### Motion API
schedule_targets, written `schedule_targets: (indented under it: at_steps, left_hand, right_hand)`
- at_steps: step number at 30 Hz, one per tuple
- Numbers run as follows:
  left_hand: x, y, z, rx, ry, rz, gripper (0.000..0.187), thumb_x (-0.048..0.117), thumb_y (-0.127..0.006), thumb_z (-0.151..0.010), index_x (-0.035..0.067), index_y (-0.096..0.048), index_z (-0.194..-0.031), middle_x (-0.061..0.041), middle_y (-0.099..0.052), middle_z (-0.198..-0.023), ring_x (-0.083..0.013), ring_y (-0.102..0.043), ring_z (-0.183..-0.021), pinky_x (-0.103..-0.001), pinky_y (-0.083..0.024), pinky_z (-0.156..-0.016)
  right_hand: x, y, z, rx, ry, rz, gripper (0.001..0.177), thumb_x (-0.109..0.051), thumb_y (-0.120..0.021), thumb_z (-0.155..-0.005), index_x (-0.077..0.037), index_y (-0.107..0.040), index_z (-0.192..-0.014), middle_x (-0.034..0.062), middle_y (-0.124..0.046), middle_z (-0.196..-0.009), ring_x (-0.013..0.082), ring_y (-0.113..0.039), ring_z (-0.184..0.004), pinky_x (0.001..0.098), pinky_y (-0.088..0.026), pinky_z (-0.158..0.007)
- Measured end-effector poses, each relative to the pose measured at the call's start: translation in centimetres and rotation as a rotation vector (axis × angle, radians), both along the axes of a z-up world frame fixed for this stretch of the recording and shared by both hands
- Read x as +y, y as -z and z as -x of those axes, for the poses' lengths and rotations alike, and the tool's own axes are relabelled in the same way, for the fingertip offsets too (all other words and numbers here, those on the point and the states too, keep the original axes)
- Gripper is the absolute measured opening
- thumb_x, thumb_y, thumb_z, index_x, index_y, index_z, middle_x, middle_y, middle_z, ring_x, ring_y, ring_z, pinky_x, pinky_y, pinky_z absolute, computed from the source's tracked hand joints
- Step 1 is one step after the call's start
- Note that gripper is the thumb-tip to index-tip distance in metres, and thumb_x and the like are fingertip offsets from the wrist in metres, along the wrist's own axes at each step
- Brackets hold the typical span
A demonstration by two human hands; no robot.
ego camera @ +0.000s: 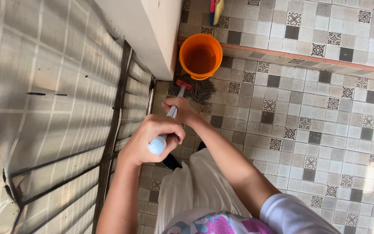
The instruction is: The person mops the tiled floor of a garage area using a mop, moving it around a motorcycle and a bicycle.
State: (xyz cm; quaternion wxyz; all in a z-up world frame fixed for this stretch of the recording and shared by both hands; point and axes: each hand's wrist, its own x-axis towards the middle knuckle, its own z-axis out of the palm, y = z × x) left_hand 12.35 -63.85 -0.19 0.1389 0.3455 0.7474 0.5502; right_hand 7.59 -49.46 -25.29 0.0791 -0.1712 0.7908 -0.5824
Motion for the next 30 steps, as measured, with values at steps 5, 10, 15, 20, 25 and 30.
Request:
schedule_targets:
  at_steps: [5,10,15,20,25,30]
  left_hand:
    - [0.3,0.8,0.9,-0.078,0.1,-0.111,0.013,-0.002,-0.058,-0.07,0.007,-0.067,-0.074,-0.005,-0.066,-0.07,-0.0215,-0.066,-0.065,-0.032,-0.053,-0.065]
    - [3.4,5.5,-0.1,-0.246,0.142,-0.207,0.012,-0.001,-0.058,-0.079,0.005,-0.068,-0.078,-0.006,-0.067,-0.075,-0.0198,-0.066,-0.072,-0.033,-0.052,-0.068]
    - [7.0,11.3,-3.4,-0.335,0.012,-0.153,0.011,0.002,-0.061,-0.089,0.005,-0.072,-0.092,-0.007,-0.07,-0.087,-0.0172,-0.066,-0.079,-0.032,-0.052,-0.072]
    - [5.1,12.5,-3.7,-0.406,-0.077,-0.024,0.017,0.004,-0.06,-0.088,0.008,-0.075,-0.096,-0.004,-0.075,-0.09,-0.0159,-0.069,-0.081,-0.031,-0.055,-0.074]
    - [-2.0,6.4,-0.8,-0.277,-0.188,-0.039,0.014,0.004,-0.058,-0.082,0.005,-0.073,-0.084,-0.006,-0.074,-0.078,-0.0166,-0.07,-0.073,-0.03,-0.054,-0.071]
    - [-4.8,-0.6,-0.7,-0.117,-0.247,0.063,0.012,0.0,-0.055,-0.074,0.003,-0.067,-0.075,-0.008,-0.067,-0.066,-0.0195,-0.065,-0.058,-0.031,-0.051,-0.059]
  right_hand:
    - [3.4,-0.4,-3.8,-0.119,0.209,-0.119,0.035,-0.02,-0.063,-0.098,-0.001,-0.056,-0.069,0.0144,-0.058,-0.06,0.0249,-0.058,-0.055,0.0416,-0.044,-0.058]
    - [9.9,3.0,-8.1,-0.092,0.432,-0.247,0.023,-0.018,-0.065,-0.093,-0.004,-0.067,-0.075,0.0158,-0.068,-0.07,0.031,-0.069,-0.064,0.0429,-0.051,-0.064]
    - [17.4,8.1,-10.7,-0.05,0.417,-0.416,0.028,-0.019,-0.07,-0.095,0.001,-0.065,-0.076,0.021,-0.068,-0.076,0.0388,-0.067,-0.073,0.0457,-0.05,-0.068]
    - [16.7,11.0,-10.4,-0.266,0.363,-0.511,0.009,-0.007,-0.071,-0.082,-0.006,-0.073,-0.09,0.0152,-0.075,-0.092,0.0311,-0.072,-0.085,0.0398,-0.055,-0.078]
    - [5.9,8.4,-6.8,-0.182,0.35,-0.3,0.028,0.002,-0.068,-0.077,-0.009,-0.075,-0.102,0.0143,-0.076,-0.104,0.0299,-0.073,-0.103,0.0396,-0.055,-0.093]
    - [-4.1,2.9,-3.0,-0.018,0.181,-0.14,0.008,-0.008,-0.069,-0.084,-0.002,-0.064,-0.085,0.0162,-0.069,-0.084,0.0361,-0.067,-0.088,0.0445,-0.05,-0.077]
